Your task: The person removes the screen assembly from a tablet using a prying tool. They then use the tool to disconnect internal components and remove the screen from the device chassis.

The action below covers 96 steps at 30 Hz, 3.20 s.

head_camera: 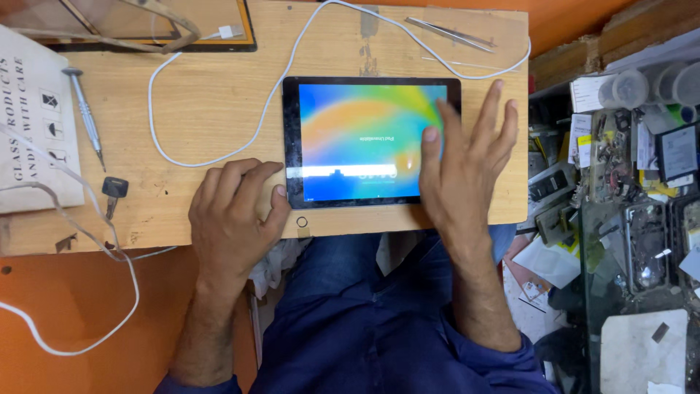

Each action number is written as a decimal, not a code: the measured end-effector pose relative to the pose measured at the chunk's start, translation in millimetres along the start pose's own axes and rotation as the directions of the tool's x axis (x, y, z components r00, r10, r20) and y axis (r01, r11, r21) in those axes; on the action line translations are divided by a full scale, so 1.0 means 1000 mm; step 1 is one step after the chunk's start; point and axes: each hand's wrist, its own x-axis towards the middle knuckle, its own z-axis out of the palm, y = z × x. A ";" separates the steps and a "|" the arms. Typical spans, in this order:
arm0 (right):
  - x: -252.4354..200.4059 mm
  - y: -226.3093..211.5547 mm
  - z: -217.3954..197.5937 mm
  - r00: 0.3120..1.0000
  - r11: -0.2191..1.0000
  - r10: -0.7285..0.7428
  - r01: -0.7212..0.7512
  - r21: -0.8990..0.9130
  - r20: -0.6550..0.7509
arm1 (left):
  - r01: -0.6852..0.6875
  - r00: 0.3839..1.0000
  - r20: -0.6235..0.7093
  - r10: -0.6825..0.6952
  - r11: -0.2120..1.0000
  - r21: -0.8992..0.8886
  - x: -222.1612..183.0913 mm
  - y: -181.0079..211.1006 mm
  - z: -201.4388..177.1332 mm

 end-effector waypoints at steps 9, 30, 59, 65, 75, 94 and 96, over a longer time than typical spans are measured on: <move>-0.068 0.024 -0.020 0.997 0.978 0.063 -0.069 0.195 0.036 | 0.066 0.990 0.128 -0.066 0.998 0.002 0.056 -0.001 0.004; -0.082 0.039 -0.007 0.993 0.952 0.117 -0.102 0.289 -0.035 | 0.330 0.938 0.061 -0.343 0.930 0.160 0.102 0.019 0.039; -0.063 0.114 -0.026 0.739 -0.124 0.097 -0.656 0.745 0.667 | -0.329 0.861 0.376 0.341 0.939 -0.099 0.185 0.094 0.161; -0.059 0.115 -0.029 0.717 -0.192 0.081 -0.670 0.717 0.692 | -0.255 0.878 0.412 0.243 0.967 -0.027 0.182 0.105 0.165; -0.048 0.117 -0.032 0.678 -0.182 0.053 -0.716 0.675 0.733 | -0.190 0.899 0.387 0.205 0.979 -0.078 0.181 0.108 0.180; -0.054 0.071 -0.043 0.975 0.838 0.028 -0.143 0.527 0.220 | -0.402 0.740 0.537 0.405 0.906 -0.130 0.173 0.092 0.091; -0.057 0.070 -0.043 0.991 0.863 -0.052 -0.020 0.505 0.127 | -0.453 0.654 0.610 0.447 0.878 -0.157 0.140 0.082 0.047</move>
